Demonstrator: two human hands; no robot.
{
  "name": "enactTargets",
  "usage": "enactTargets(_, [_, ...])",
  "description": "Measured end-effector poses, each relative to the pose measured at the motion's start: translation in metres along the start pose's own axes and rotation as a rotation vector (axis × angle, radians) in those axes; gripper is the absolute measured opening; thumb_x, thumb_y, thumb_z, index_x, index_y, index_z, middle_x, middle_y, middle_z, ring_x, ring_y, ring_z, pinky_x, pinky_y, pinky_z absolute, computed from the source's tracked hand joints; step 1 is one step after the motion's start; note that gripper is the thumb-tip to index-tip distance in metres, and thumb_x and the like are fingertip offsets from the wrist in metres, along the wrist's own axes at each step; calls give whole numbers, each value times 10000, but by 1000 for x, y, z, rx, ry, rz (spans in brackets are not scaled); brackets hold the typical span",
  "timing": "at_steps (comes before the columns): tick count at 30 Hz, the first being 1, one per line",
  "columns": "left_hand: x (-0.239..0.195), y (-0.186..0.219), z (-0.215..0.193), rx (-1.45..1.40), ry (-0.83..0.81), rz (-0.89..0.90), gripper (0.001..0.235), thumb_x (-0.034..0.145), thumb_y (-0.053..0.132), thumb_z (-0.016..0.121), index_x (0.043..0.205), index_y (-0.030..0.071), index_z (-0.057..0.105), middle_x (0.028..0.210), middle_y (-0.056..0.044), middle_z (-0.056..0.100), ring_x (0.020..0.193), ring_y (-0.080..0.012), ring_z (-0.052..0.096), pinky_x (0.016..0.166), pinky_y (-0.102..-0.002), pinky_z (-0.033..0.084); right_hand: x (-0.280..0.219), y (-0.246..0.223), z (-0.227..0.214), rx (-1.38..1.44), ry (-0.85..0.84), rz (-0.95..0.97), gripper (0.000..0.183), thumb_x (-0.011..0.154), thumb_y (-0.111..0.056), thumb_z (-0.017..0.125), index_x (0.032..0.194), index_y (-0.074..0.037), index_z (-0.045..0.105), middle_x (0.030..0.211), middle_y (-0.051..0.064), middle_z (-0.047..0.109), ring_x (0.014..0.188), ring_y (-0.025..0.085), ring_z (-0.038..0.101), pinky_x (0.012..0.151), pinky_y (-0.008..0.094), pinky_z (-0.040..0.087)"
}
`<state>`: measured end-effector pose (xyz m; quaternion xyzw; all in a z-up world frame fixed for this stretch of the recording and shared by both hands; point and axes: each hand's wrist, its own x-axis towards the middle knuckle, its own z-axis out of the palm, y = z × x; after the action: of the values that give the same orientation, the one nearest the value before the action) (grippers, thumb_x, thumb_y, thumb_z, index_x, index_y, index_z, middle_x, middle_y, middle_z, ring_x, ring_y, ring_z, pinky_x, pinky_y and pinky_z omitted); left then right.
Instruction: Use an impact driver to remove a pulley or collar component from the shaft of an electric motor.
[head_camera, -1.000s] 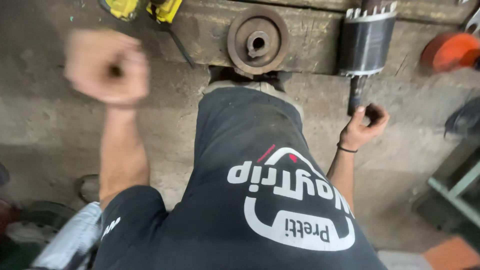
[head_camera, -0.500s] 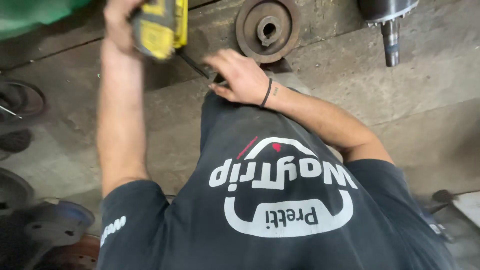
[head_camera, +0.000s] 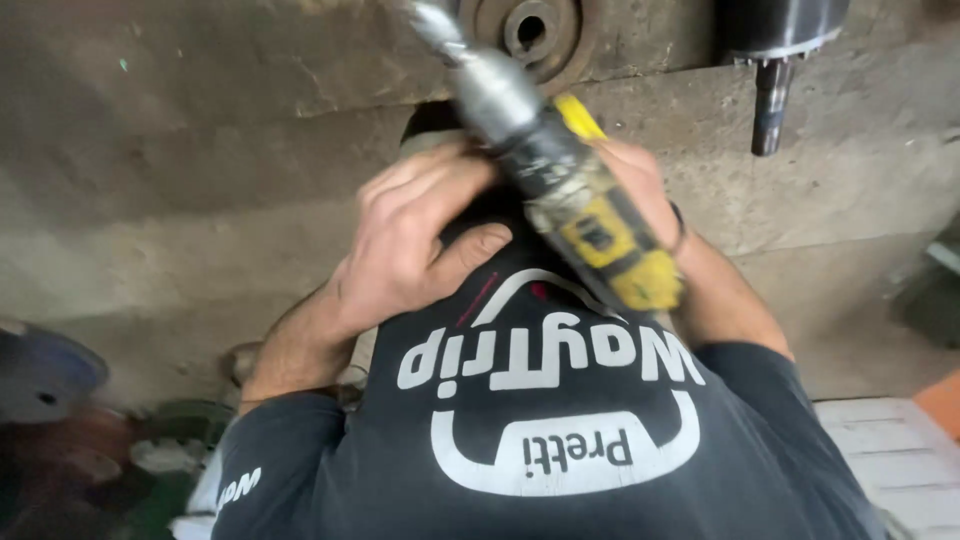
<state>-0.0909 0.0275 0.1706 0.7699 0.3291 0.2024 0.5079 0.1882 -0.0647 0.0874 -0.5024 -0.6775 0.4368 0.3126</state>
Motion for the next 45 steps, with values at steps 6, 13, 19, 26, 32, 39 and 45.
enactTargets(6, [38, -45, 60, 27, 2, 422, 487, 946, 473, 797, 1251, 105, 702, 1250, -79, 705, 1201, -262, 682, 1105, -472, 515, -80, 18, 0, 169, -54, 287, 400, 941, -165, 716, 1306, -18, 648, 1260, 150, 706, 1115, 280, 716, 966, 361, 558])
enactTargets(13, [71, -93, 111, -174, -108, 495, 582, 939, 652, 708, 1051, 81, 684, 994, -88, 690, 890, -313, 677, 792, -450, 535, -69, -3, 17, 79, -63, 432, 427, 839, -299, 726, 1176, -46, 660, 1079, 135, 731, 999, 325, 730, 902, 359, 551])
enactTargets(19, [64, -102, 119, -205, -30, 465, 574, 964, 671, 635, 891, 102, 645, 824, -73, 628, 746, -314, 657, 682, -448, 519, -63, -5, 27, 76, 10, 586, 427, 805, -329, 725, 1113, -45, 641, 938, 133, 703, 835, 345, 694, 779, 384, 540])
enactTargets(26, [73, -110, 115, -209, 27, 410, 512, 980, 617, 624, 937, 109, 671, 859, -67, 651, 781, -307, 668, 720, -448, 534, -71, 16, 25, 4, -59, 375, 309, 817, -305, 723, 1027, -88, 658, 901, 128, 689, 800, 344, 670, 744, 383, 507])
enactTargets(32, [87, -117, 102, -222, 73, 427, 429, 988, 526, 634, 925, 103, 681, 855, -66, 669, 797, -311, 682, 752, -442, 543, -75, 35, 31, -49, -63, 455, 300, 778, -290, 761, 931, -73, 622, 854, 118, 642, 765, 347, 636, 707, 412, 484])
enactTargets(39, [76, -113, 103, -256, 55, 441, 449, 978, 526, 583, 900, 94, 677, 829, -73, 676, 827, -313, 706, 979, -483, 550, -37, -20, 27, -143, -98, 445, 269, 812, -249, 714, 1023, -100, 639, 922, 155, 662, 823, 416, 649, 721, 447, 497])
enactTargets(45, [76, -136, 84, -350, 29, 554, 496, 996, 547, 546, 925, 79, 695, 877, -74, 706, 844, -291, 722, 1116, -532, 503, 1, -43, 54, -219, -3, 653, 312, 830, -239, 744, 1070, -69, 640, 844, 184, 669, 794, 439, 673, 687, 467, 530])
